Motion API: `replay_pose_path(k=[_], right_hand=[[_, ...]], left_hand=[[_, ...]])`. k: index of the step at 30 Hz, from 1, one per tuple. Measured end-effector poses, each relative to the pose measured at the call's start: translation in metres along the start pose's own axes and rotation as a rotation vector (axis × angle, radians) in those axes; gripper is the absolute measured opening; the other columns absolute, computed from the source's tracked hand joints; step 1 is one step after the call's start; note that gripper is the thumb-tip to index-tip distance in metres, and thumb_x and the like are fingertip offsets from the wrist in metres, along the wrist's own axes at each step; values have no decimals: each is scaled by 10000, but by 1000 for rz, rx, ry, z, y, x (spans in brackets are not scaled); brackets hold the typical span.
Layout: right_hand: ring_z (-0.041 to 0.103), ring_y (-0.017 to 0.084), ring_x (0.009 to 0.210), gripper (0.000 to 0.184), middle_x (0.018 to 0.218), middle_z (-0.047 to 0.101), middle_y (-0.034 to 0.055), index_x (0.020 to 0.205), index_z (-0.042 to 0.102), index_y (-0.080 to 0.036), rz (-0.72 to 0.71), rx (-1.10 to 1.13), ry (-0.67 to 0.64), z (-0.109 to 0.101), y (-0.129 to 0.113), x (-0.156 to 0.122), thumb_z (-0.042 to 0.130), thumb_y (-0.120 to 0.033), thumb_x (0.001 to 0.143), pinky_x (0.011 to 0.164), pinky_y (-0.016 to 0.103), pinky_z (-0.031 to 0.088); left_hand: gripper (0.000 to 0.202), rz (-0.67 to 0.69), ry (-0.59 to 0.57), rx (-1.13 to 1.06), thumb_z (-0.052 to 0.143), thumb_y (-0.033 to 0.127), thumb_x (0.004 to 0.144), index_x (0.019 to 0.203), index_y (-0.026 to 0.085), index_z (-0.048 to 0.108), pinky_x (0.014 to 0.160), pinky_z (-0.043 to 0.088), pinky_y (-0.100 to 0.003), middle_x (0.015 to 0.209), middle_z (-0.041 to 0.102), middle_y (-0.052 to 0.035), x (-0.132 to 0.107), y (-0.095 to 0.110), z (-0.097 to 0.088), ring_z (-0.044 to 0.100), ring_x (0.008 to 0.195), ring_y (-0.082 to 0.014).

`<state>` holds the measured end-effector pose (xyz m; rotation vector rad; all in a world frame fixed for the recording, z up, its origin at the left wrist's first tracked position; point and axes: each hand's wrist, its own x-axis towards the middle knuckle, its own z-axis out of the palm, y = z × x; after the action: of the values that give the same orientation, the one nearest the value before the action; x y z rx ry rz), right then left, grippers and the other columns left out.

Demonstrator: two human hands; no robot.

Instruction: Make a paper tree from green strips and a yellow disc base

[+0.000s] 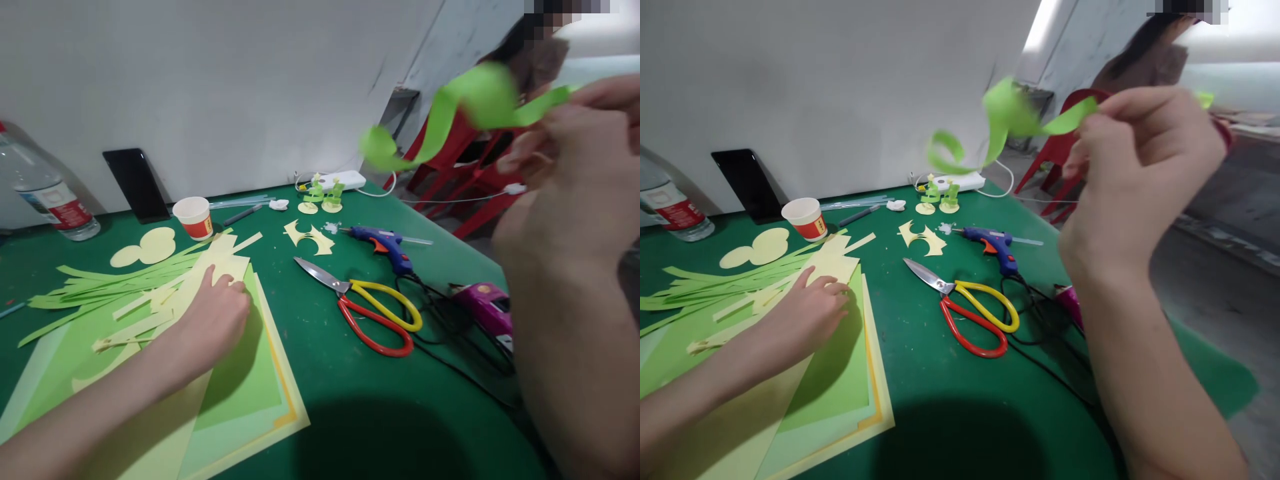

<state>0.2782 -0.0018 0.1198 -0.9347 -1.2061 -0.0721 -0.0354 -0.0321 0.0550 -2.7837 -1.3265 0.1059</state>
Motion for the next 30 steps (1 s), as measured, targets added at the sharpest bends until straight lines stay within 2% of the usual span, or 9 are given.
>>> replay_pose_path(k=[1,3,7,10,13,16,21,26,30], right_hand=[[422,67,483,138,590,437,-32,646,527,-217,-6,76,85,10,-7,-7,502,-95,703,474,267,310],[441,75,481,148,577,485,-20,642,580,-192,-9,126,31,26,-16,-20,541,-55,678,479,264,331],[499,91,596,152,663,552,4,702,608,-176,-60,182,-245,37,-27,-36,560,-32,705,555,255,386],[500,98,675,139,722,536,1,732,580,-177,-83,263,-555,32,-40,-42,542,-43,740,611,256,406],[515,97,706,103,737,558,-3,740,561,-178,-95,276,-1050,28,-51,-45,544,-81,769,625,242,426],[534,86,712,89,742,594,-1,743,575,-165,-172,228,-1300,33,-57,-52,554,-86,776,650,222,436],[528,77,673,88,701,594,11,726,575,-140,-202,156,-1122,47,-62,-73,541,-75,773,634,200,431],[507,80,641,98,692,585,0,714,553,-155,-86,125,-997,51,-66,-86,543,-64,749,594,205,419],[469,75,611,103,684,559,-9,702,532,-161,18,97,-942,52,-69,-90,529,-67,746,561,204,395]], left_hand=[[292,-5,5,2,408,80,819,683,126,663,975,267,-633,886,681,-120,1,0,-1,583,962,-289],[285,-14,17,-13,405,102,836,733,123,670,985,253,-636,908,685,-119,2,2,-3,588,962,-284],[293,-26,86,-98,365,163,883,961,126,645,1036,246,-581,1016,669,-100,6,3,-7,587,991,-250],[344,-36,216,-233,317,174,904,1137,109,561,1042,324,-459,1199,583,-113,9,4,-11,534,1098,-228],[366,-53,321,-490,311,189,916,1221,116,499,1031,358,-348,1314,494,-97,9,6,-19,452,1203,-197],[321,-31,253,-854,361,281,932,1178,202,552,999,382,-271,1247,561,-28,8,10,-30,504,1143,-149],[220,87,27,-1198,512,366,866,910,251,694,979,385,-296,930,693,24,4,13,-33,569,1023,-161],[139,-33,69,-1211,629,361,781,852,277,712,881,412,-334,844,701,25,4,11,-27,583,922,-185],[119,-22,95,-1178,655,342,755,746,232,699,819,406,-320,767,661,18,6,12,-26,558,782,-154]])
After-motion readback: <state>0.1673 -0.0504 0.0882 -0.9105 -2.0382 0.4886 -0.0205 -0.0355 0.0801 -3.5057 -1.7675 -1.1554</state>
